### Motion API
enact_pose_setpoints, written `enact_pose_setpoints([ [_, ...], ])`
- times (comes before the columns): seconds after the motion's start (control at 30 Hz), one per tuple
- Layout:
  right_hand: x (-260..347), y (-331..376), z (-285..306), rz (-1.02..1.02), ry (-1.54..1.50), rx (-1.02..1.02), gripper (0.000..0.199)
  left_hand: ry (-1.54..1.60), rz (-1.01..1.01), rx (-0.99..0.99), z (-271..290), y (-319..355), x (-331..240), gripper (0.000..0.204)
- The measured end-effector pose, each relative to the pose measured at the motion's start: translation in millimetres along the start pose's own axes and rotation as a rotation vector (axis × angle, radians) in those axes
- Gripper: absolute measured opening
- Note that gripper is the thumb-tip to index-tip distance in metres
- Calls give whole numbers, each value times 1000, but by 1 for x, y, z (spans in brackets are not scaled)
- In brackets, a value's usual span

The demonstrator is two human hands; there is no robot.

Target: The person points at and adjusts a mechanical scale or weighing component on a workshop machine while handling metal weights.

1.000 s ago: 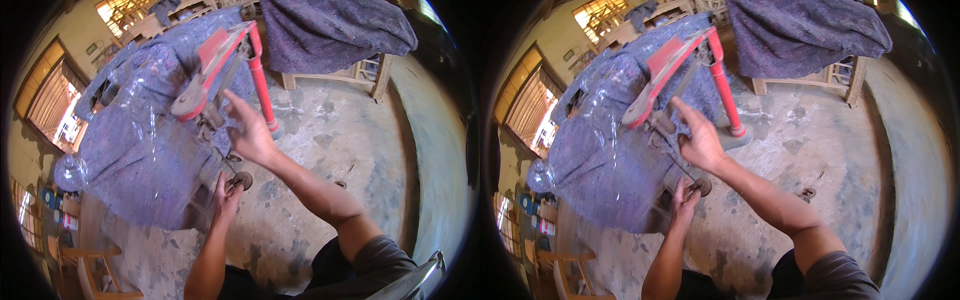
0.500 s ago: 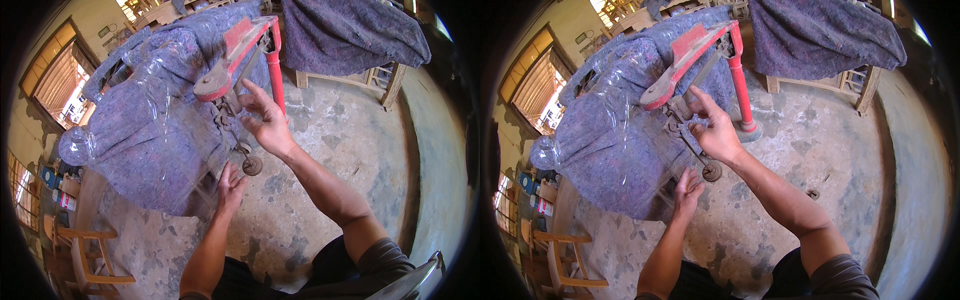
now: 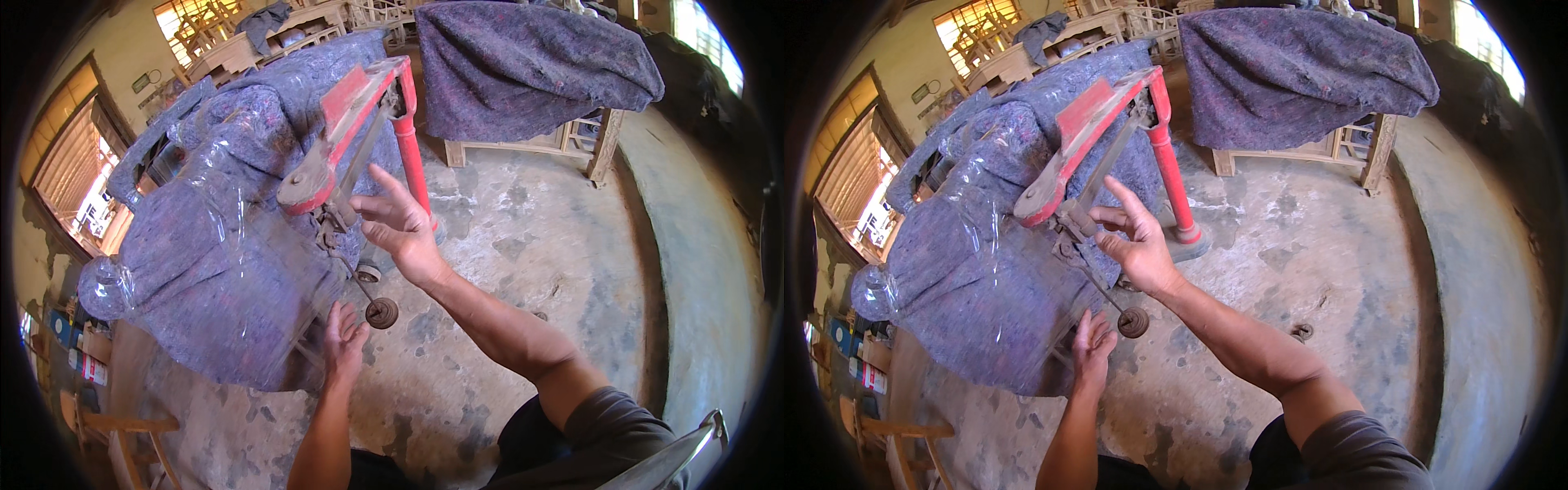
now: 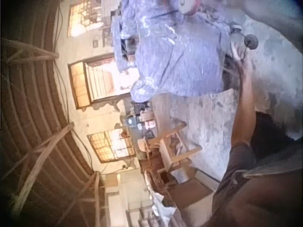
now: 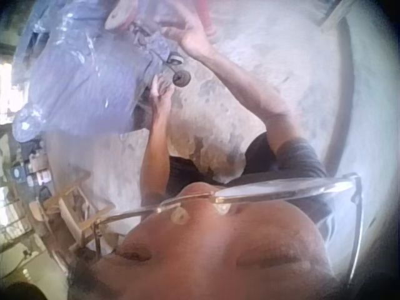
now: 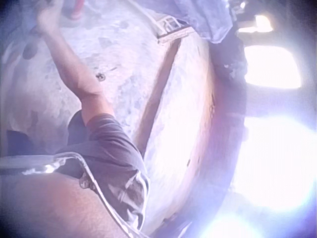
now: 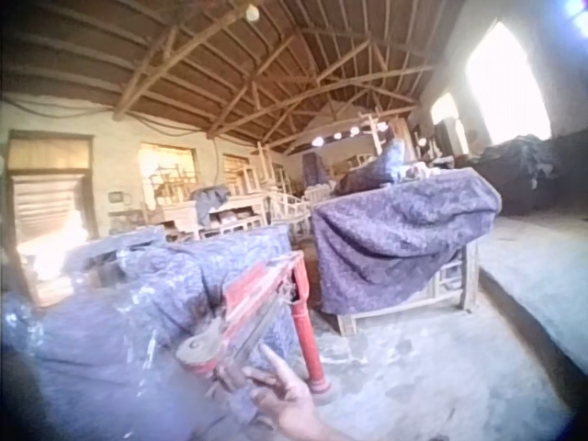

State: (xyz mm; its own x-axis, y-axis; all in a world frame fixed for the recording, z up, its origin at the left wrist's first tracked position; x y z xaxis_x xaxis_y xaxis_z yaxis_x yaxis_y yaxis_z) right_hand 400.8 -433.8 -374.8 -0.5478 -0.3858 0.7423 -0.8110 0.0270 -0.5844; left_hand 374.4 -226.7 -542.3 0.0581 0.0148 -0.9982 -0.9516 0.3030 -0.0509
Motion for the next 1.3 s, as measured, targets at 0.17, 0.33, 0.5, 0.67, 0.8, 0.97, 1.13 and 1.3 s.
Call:
enact_pose_setpoints([
  [0.17,-1,1,-16,112,386,73,70,-46,-39,63,-3,-3,0,79],
  [0.33,-15,-1,-14,130,289,66,71,-64,-190,124,-33,-15,-38,54],
  [0.5,-3,-12,-19,-28,-110,48,73,-10,-219,77,-36,-37,-57,17],
  [0.67,-2,-13,-19,-40,-31,79,73,-122,-262,54,-44,-29,-64,17],
  [0.8,-7,-10,-19,-62,182,147,82,-151,-253,57,-40,-33,-54,17],
  [0.97,-8,-1,-19,103,421,130,90,-253,-116,92,-37,-31,-40,25],
  [1.13,-2,6,-24,75,505,101,94,-107,-250,2,-17,-25,-29,48],
  [1.3,-21,6,-2,9,394,-36,88,-64,-223,-21,-18,-16,-36,50],
])
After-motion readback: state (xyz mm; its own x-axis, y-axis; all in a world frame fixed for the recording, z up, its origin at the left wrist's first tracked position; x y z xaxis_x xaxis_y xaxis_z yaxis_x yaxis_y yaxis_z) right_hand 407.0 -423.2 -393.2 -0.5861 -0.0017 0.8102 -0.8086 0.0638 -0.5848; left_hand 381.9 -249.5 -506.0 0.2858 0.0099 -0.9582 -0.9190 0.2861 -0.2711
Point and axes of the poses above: each hand's wrist, its own y-axis away from the middle knuckle, its own z-axis out of the back of the hand, x = y × z, the point moved 7 cm from there along -y, towards the middle knuckle, and after that the axes turned 7 degrees about x, right-handed, at the moved point
